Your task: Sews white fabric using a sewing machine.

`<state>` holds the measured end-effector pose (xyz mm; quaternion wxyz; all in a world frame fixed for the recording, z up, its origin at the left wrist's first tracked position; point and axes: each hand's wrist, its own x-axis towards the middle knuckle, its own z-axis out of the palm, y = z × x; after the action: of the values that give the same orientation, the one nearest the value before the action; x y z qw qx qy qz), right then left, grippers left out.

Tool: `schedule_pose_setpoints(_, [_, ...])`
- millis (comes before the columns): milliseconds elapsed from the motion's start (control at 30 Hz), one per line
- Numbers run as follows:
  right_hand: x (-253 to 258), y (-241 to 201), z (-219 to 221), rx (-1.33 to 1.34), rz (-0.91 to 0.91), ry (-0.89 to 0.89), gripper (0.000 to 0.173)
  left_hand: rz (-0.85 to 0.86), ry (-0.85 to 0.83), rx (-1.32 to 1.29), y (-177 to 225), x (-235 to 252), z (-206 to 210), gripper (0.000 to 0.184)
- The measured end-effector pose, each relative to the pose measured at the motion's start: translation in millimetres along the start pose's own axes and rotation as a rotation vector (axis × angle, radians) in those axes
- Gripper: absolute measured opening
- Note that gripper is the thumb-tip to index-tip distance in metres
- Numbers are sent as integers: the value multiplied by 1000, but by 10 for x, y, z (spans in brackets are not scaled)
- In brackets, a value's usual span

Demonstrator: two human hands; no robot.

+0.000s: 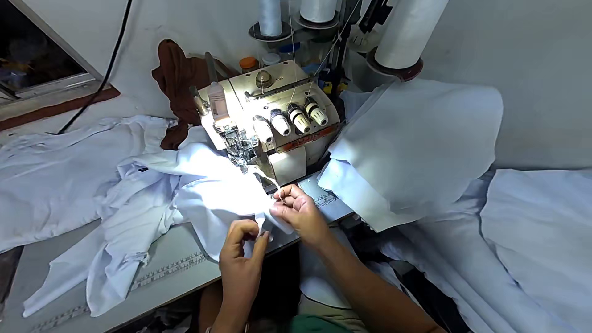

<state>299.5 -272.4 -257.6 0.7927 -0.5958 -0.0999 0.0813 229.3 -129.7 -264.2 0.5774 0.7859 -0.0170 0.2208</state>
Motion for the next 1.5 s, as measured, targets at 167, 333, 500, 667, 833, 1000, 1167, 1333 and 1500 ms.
schedule_pose_setpoints(167, [-285,14,-18,-242,-143,-20,16,65,-51,-60,82,-84,35,23])
schedule_pose_setpoints(333, [-358,58,-2,-293,-95,29,30,53,-32,-37,15,-117,74,14])
schedule_pose_setpoints(500, [-406,71,-18,-174,-47,-12,9,173,-66,-14,-37,-160,82,18])
schedule_pose_setpoints(667, [-450,25,-49,47,152,-36,19,165,-78,-21,-59,-216,101,20])
schedule_pose_setpoints(833, [-488,53,-68,119,159,-26,9,320,-50,170,-92,-268,80,19])
schedule_pose_setpoints(1000, [-487,147,-82,93,115,-71,9,451,-100,332,-226,-323,49,21])
schedule_pose_setpoints(1167, [-489,110,-63,-315,-62,11,16,400,-561,289,-315,-391,-8,22])
schedule_pose_setpoints(1333, [-601,-48,38,-158,-176,10,20,219,-132,58,-407,-569,-71,64])
schedule_pose_setpoints(1500, [-497,205,175,-126,-118,77,19,367,353,103,-139,-158,-117,46])
